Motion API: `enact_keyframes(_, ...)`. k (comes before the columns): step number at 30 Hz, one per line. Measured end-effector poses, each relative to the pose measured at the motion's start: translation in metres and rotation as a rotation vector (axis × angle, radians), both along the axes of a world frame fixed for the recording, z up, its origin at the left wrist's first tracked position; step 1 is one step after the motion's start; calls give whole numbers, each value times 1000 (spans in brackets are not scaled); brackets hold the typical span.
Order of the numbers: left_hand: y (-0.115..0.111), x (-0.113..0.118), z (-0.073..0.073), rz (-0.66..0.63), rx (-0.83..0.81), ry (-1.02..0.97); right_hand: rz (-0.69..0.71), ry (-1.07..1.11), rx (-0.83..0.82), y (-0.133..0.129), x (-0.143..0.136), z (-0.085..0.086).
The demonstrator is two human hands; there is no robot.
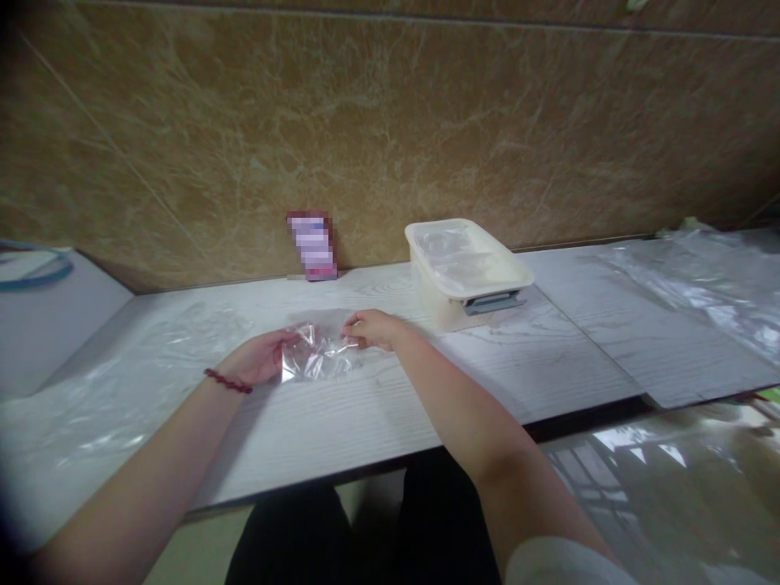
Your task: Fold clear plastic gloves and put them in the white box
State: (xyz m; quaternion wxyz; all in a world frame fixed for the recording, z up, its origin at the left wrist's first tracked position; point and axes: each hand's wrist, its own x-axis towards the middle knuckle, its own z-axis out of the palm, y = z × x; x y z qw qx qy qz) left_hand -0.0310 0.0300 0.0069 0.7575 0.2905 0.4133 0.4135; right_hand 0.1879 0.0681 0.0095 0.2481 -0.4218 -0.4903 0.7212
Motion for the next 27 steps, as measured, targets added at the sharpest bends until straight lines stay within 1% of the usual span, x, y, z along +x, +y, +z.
enact_keyframes(6,-1,5,0,51,66,1,58,4,19,-5,-2,6)
enact_keyframes(8,-1,6,1,48,79,-6,64,0,47,-5,-4,6)
enact_keyframes(12,-2,6,2,44,109,-7,18,43,97,-3,-7,3)
enact_keyframes(17,-3,5,0,27,133,-11,-22,147,108,2,-9,-3)
enact_keyframes(21,-3,4,1,15,142,-21,-88,131,120,3,-12,-3)
enact_keyframes(27,-3,1,2,-19,146,29,-128,121,116,5,-14,-1)
